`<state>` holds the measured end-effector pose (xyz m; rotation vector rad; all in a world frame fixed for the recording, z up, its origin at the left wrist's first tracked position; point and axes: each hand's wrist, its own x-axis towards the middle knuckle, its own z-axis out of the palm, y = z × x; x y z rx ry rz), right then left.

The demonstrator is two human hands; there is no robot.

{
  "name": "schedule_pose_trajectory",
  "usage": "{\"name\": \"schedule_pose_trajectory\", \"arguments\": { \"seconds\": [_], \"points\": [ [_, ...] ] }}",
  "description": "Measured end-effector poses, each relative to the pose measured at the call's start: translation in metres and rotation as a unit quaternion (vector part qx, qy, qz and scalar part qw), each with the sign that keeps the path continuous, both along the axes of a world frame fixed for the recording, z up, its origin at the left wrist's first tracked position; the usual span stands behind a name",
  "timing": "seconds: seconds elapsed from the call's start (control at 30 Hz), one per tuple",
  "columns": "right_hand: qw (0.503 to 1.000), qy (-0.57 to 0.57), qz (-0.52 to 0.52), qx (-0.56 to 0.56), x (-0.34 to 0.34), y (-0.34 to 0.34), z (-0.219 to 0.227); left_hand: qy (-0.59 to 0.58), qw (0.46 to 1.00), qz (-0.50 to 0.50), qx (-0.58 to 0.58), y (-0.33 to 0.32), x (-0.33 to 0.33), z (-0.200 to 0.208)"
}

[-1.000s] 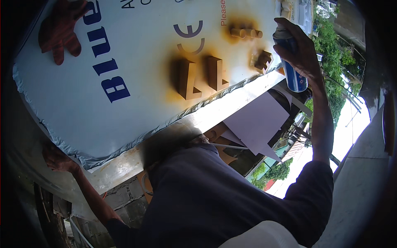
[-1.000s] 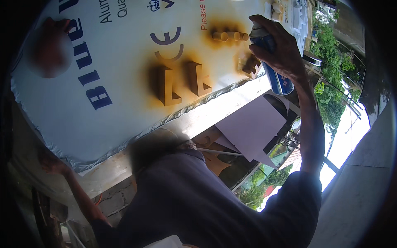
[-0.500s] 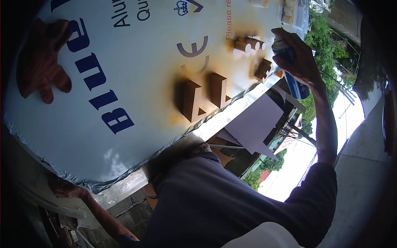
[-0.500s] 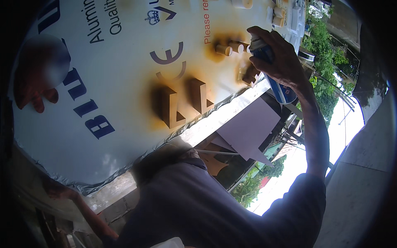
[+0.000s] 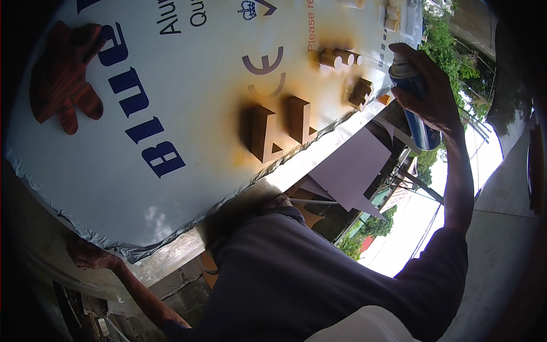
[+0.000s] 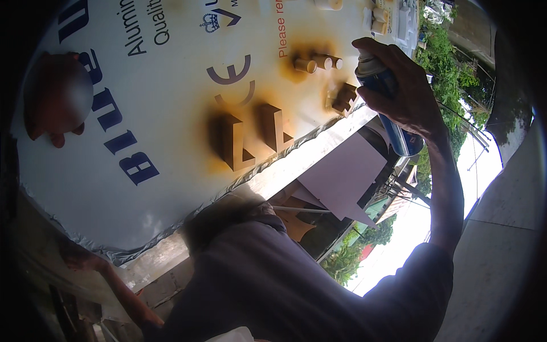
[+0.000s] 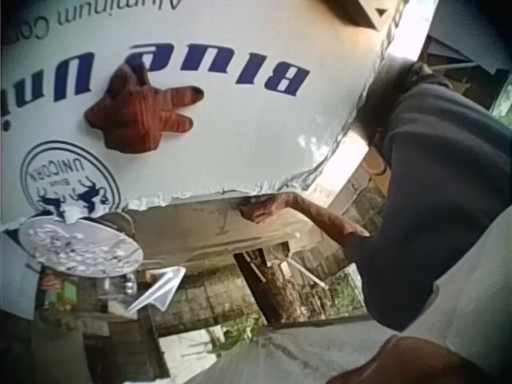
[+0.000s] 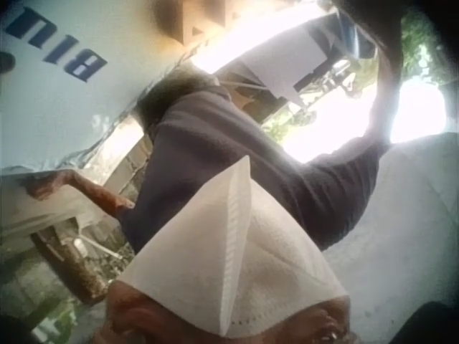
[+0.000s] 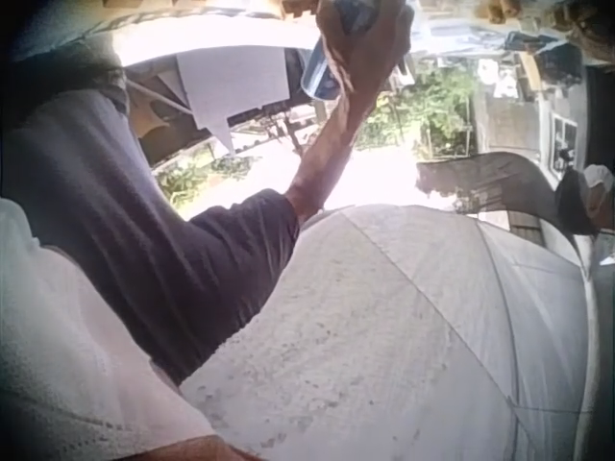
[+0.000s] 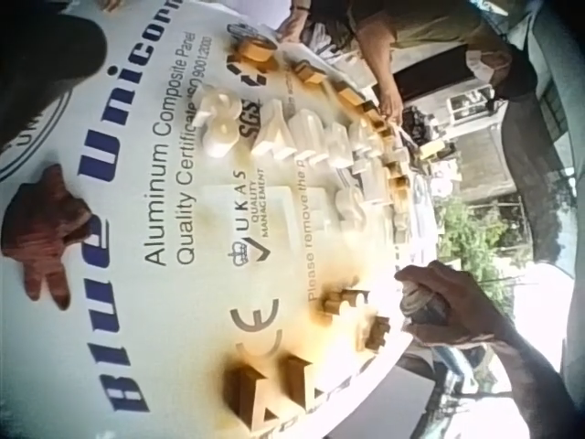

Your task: Spray painting 3D letters for a sign board in a workshop.

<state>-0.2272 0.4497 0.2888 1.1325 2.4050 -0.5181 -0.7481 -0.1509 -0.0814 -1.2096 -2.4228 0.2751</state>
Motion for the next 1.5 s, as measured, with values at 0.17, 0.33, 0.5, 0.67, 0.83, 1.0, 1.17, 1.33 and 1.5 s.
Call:
{"name": "schedule_pose_trajectory", "arguments": {
  "seconds": [0.17,0.33,0.5,0.67,0.83,1.0,1.17,1.33,1.5],
  "points": [
    [0.998,-0.057,0.007,-0.016,0.002,0.006,-0.012,-0.073,0.993,-0.017,0.091,-0.017,-0.009,-0.012],
    [0.999,-0.014,0.033,0.005,0.003,0.002,-0.016,0.023,0.999,-0.029,-0.01,-0.013,-0.003,-0.01],
    [0.996,-0.088,0.018,0.01,0.002,0.002,-0.011,-0.007,1.0,-0.002,-0.02,0.008,0.006,0.007],
    [0.996,-0.086,0.014,0.021,0.005,0.0,-0.01,0.007,1.0,-0.018,0.02,0.034,0.016,0.022],
    [0.998,-0.055,0.006,0.021,0.006,-0.004,-0.012,-0.04,0.999,0.011,0.015,0.047,0.025,0.033],
    [1.0,-0.028,0.005,0.003,0.005,-0.006,-0.017,-0.026,0.999,-0.022,0.021,0.048,0.025,0.032],
    [1.0,-0.009,0.009,0.01,0.008,-0.006,-0.022,-0.043,0.998,0.016,0.033,0.039,0.018,0.024],
    [0.999,-0.001,0.028,0.038,0.013,-0.005,-0.025,-0.015,0.999,-0.017,0.022,0.037,0.015,0.023],
    [0.999,-0.024,-0.017,0.019,0.019,-0.005,-0.025,-0.007,1.0,-0.017,-0.002,0.044,0.016,0.03]
  ]
}}
